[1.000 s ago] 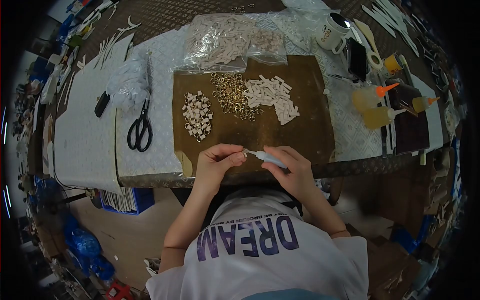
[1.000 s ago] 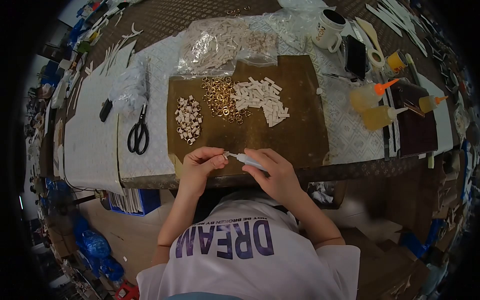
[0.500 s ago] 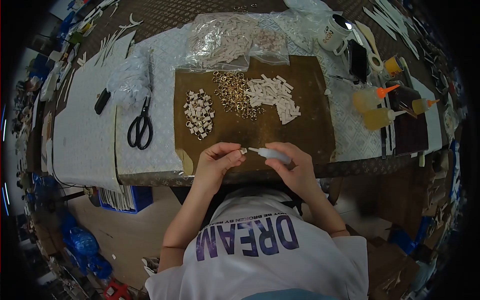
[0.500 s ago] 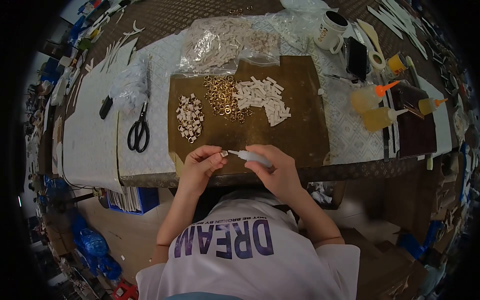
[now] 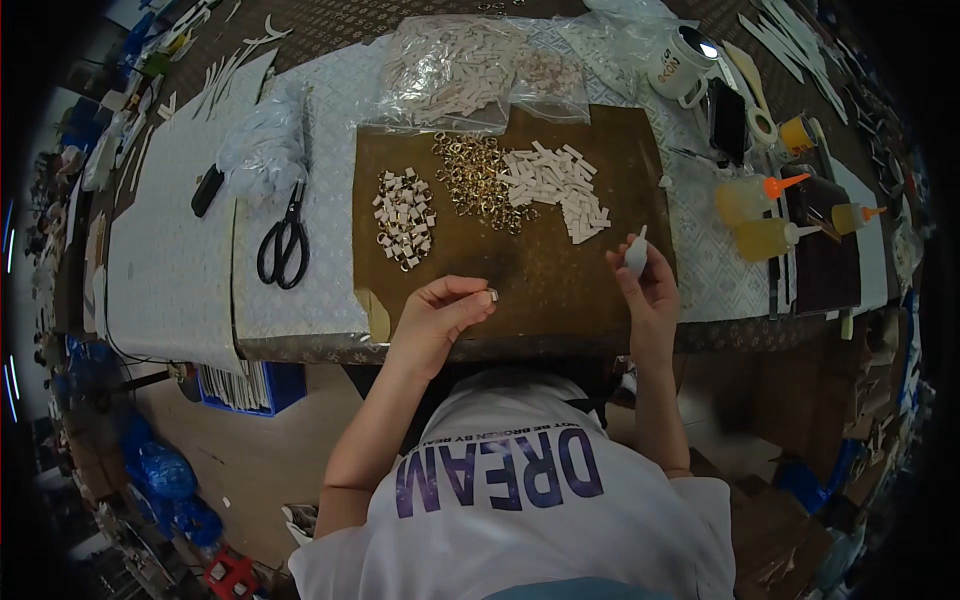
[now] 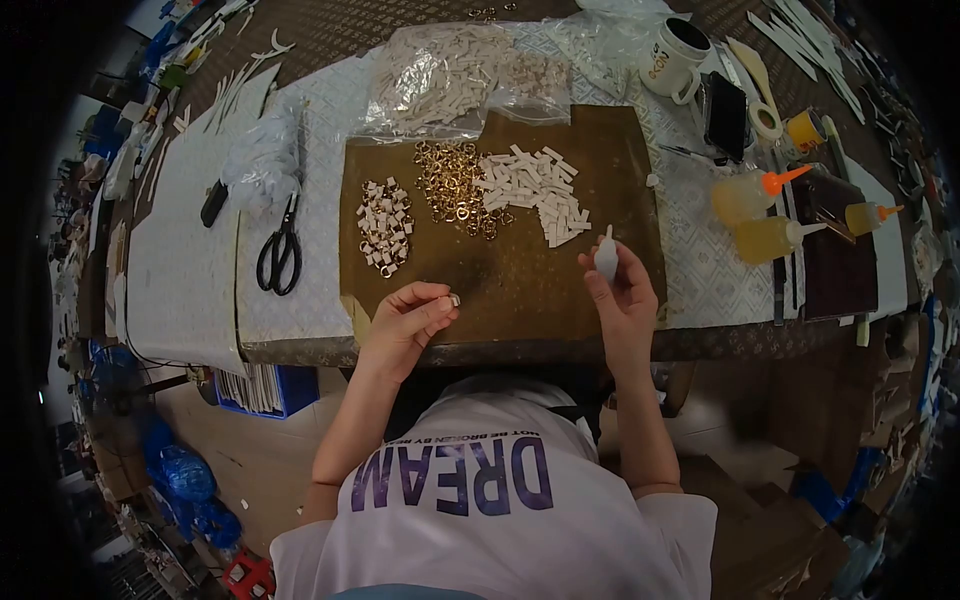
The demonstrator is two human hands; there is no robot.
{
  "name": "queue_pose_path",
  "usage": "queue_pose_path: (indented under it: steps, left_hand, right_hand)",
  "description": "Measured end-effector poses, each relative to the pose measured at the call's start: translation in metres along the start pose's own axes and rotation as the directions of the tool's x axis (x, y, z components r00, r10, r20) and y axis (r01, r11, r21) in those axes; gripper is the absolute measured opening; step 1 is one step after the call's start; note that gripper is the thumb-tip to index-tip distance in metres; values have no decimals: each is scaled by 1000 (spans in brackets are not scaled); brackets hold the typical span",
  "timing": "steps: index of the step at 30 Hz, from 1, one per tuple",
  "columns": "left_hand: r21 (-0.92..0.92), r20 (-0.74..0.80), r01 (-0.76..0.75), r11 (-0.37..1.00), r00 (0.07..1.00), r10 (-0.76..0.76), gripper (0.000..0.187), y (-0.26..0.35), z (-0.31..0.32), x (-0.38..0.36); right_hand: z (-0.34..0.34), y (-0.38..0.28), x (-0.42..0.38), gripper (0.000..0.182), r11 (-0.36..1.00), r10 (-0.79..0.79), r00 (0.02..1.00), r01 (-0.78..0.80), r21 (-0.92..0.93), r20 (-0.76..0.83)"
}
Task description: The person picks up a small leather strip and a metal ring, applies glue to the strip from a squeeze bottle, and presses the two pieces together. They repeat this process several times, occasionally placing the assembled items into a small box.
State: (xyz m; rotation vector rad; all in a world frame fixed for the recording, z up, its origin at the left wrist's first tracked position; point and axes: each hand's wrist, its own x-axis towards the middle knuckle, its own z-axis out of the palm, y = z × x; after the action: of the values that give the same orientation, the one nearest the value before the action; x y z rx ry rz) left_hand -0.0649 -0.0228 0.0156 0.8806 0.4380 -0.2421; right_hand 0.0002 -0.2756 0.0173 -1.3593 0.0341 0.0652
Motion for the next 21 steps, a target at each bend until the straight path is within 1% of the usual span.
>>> queue_pose_path:
  steps: [3,6,9,15,18,21]
  left_hand:
    - [21,-11,-1,1000,1000,1,20,-1,0,0]
    - [30,-9,-4,1000,1000,4,20,-1,0,1]
    - [36,-7,1,999,1000,-1,19,-1,2,0]
    - [53,-16,-4,999,1000,5,17,-2,4,0]
    - [88,-9,-10,996,1000,11,13,-2,5,-1]
    - [40,-7,-14,999,1000,15,15,-4,6,-1]
  right_hand:
    - [-11,5,6,35,992,-78,995,72,-104,-55]
    - [-24,20,14,32,966,-168,983,148,-213,-76]
    - [-26,18,17,33,946,-159,984,129,-296,-80]
    - [-30,31,21,32,919,-196,980,167,-357,-45]
    - [-27,31,20,30,895,-193,981,163,-415,-32]
    - [-29,34,21,30,880,-219,975,186,-437,-26]
